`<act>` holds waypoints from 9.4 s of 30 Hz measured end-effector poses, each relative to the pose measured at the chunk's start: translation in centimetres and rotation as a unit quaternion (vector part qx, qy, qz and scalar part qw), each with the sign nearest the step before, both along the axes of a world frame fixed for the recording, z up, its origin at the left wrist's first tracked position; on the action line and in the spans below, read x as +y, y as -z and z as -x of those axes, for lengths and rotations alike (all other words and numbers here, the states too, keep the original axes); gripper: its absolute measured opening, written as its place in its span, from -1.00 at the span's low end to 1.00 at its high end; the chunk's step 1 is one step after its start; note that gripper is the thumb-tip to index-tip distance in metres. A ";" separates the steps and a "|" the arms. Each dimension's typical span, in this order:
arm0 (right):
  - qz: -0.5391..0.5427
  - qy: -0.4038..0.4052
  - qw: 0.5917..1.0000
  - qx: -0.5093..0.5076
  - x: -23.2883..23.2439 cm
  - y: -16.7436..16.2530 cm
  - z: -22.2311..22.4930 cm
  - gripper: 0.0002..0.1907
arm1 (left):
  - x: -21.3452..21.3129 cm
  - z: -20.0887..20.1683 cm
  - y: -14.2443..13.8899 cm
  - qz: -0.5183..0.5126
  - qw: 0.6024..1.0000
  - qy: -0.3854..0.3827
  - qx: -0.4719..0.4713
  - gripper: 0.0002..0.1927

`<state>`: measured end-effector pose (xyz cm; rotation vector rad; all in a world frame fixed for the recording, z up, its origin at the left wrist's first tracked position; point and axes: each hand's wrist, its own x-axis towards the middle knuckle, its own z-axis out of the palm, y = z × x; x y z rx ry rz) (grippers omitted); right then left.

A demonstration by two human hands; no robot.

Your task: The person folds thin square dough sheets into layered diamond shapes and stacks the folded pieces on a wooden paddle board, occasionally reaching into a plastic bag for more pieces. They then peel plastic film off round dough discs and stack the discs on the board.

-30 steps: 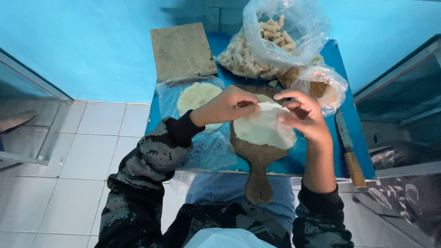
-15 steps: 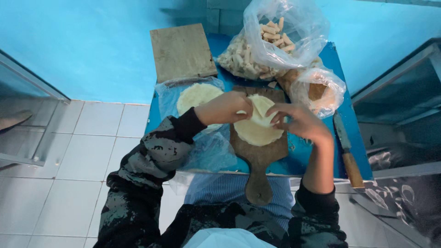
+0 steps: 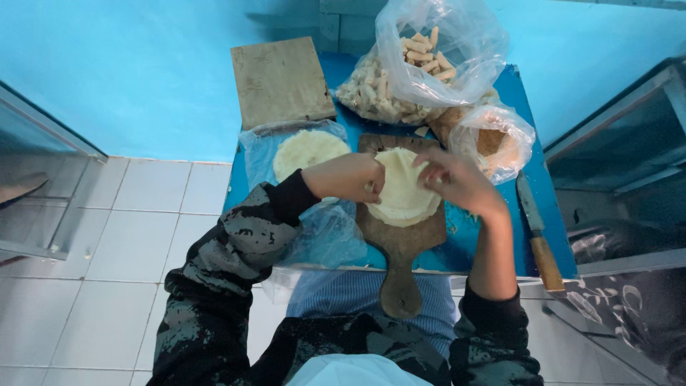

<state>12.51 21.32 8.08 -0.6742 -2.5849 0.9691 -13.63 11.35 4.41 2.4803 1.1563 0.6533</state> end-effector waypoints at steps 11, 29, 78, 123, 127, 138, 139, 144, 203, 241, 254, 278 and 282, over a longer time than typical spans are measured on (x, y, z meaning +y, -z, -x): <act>-0.159 0.120 0.979 0.053 0.7 5.0 3.4 -0.58 | 1.0 1.8 -1.0 -0.095 0.989 -0.098 -0.057 -0.86; -0.069 0.169 0.981 0.065 2.7 5.8 1.3 -0.45 | -1.1 -5.3 2.2 -0.099 0.994 0.029 -0.037 -0.87; -0.249 -0.204 0.945 0.056 -5.4 4.8 7.9 -0.53 | 2.3 8.4 3.9 0.023 0.979 -0.195 0.061 -0.71; -0.271 -0.201 0.941 0.010 -0.6 8.8 14.0 -0.46 | 3.9 11.4 4.0 -0.120 0.966 -0.183 0.139 -0.69; -0.196 -0.200 0.960 -0.020 0.1 8.2 13.3 -0.43 | 3.6 10.2 3.3 0.003 0.959 -0.282 0.034 -0.60; -0.165 -0.177 0.970 0.000 -1.3 6.5 13.4 -0.53 | 0.2 18.5 2.2 -0.057 0.943 -0.309 -0.105 -0.63; -0.165 -0.173 0.971 -0.001 -1.3 6.5 13.5 -0.53 | -0.4 19.2 2.0 -0.013 0.929 -0.345 -0.132 -0.63; -0.155 -0.163 0.974 0.003 -1.7 6.3 13.7 -0.54 | -3.5 22.9 0.6 0.078 0.869 -0.439 -0.214 -0.76; 0.062 -0.114 0.991 0.023 0.0 -1.5 2.5 -0.77 | -1.4 5.7 1.4 0.004 0.979 -0.191 0.070 -0.58; -0.090 -0.212 0.968 0.102 -4.3 5.2 10.9 -0.61 | -1.5 19.0 2.8 0.119 0.821 -0.368 -0.420 -0.69; -0.114 -0.207 0.969 0.074 -4.6 5.1 10.8 -0.61 | -0.6 19.0 2.5 -0.109 0.852 -0.486 -0.162 -0.33; 0.143 0.050 0.964 0.218 -3.3 -2.4 0.3 -0.21 | -1.9 -0.4 -9.2 -0.045 0.983 -0.076 -0.162 -0.70; -0.126 0.094 0.950 0.271 -0.5 -1.2 0.1 -0.45 | 1.7 0.2 -6.2 -0.148 0.956 -0.174 -0.184 -0.77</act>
